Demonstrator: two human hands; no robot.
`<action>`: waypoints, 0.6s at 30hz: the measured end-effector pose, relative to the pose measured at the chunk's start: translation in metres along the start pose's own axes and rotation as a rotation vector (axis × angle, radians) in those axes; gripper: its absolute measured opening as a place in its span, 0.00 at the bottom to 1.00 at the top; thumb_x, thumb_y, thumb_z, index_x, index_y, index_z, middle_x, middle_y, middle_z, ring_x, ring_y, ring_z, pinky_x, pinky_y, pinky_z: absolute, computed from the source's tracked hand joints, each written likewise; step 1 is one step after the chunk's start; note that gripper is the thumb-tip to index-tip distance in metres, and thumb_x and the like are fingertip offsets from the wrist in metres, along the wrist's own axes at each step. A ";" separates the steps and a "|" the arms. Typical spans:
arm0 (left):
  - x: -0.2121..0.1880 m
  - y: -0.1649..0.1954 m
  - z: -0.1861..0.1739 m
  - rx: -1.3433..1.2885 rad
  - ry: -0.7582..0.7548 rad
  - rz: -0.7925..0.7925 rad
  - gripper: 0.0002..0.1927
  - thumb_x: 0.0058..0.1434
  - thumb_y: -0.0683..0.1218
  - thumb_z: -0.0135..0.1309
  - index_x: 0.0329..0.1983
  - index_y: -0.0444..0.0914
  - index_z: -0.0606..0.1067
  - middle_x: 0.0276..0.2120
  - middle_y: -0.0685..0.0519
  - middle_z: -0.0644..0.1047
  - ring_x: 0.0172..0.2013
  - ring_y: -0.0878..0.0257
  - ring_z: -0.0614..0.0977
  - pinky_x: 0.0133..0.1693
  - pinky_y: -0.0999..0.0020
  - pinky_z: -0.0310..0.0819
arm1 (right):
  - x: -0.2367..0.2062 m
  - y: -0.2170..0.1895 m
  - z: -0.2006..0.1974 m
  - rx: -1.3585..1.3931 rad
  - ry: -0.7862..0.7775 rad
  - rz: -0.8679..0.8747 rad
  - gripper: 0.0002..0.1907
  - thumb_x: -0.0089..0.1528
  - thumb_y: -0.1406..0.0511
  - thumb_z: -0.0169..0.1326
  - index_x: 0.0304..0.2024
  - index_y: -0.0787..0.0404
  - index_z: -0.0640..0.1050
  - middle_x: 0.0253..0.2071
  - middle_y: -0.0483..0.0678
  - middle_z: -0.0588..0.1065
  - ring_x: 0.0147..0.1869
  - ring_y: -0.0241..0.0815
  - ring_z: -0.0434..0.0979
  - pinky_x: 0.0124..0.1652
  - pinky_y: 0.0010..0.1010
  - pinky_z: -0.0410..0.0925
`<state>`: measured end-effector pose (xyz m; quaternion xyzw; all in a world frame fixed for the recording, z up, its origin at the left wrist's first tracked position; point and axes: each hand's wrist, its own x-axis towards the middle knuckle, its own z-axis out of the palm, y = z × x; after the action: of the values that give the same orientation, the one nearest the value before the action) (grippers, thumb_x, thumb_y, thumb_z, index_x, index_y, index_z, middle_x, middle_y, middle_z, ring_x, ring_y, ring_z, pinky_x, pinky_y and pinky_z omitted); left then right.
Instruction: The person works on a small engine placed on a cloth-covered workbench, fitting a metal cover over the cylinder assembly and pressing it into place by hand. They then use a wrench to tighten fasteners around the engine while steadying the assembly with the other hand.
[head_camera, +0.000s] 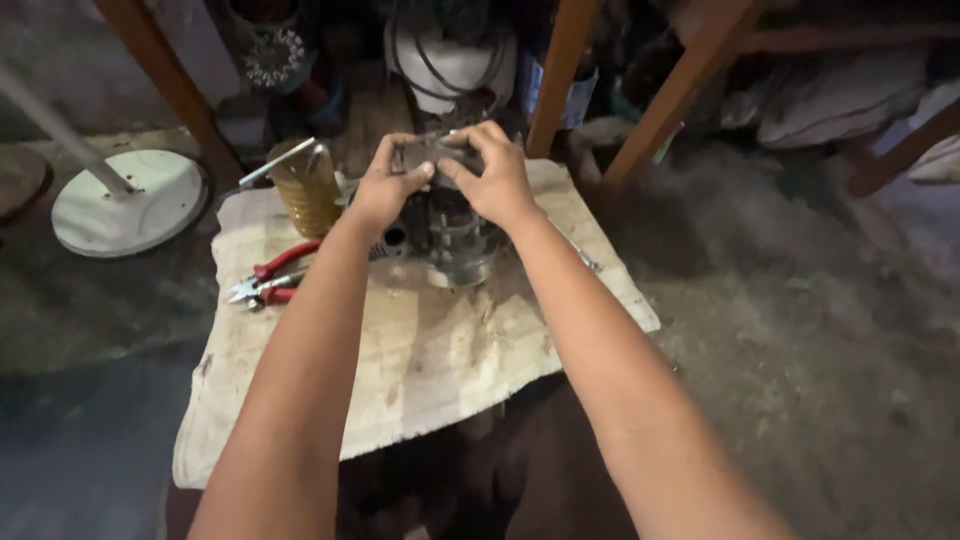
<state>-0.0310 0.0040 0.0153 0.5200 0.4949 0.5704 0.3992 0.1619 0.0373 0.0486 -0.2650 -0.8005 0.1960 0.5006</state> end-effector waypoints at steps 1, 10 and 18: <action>0.001 -0.001 0.001 0.025 0.015 -0.003 0.20 0.62 0.45 0.62 0.55 0.44 0.71 0.39 0.55 0.78 0.39 0.65 0.79 0.43 0.70 0.74 | 0.000 0.001 0.000 0.004 -0.007 -0.012 0.14 0.58 0.65 0.67 0.46 0.60 0.81 0.45 0.51 0.76 0.50 0.49 0.81 0.49 0.35 0.72; 0.003 -0.011 -0.001 0.067 0.022 -0.071 0.21 0.61 0.46 0.63 0.56 0.43 0.71 0.40 0.54 0.79 0.40 0.66 0.79 0.44 0.69 0.75 | -0.005 0.013 0.005 0.048 -0.013 0.072 0.14 0.58 0.65 0.66 0.46 0.60 0.81 0.46 0.49 0.75 0.51 0.46 0.79 0.50 0.33 0.72; 0.001 -0.013 0.008 0.082 0.019 0.081 0.26 0.55 0.47 0.70 0.54 0.41 0.71 0.45 0.52 0.78 0.46 0.64 0.78 0.49 0.68 0.74 | -0.006 0.029 -0.002 0.102 -0.072 0.065 0.12 0.61 0.68 0.63 0.47 0.60 0.84 0.45 0.48 0.77 0.51 0.44 0.79 0.52 0.33 0.70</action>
<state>-0.0243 0.0081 0.0026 0.5499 0.5001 0.5704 0.3495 0.1728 0.0564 0.0281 -0.2579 -0.7979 0.2621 0.4777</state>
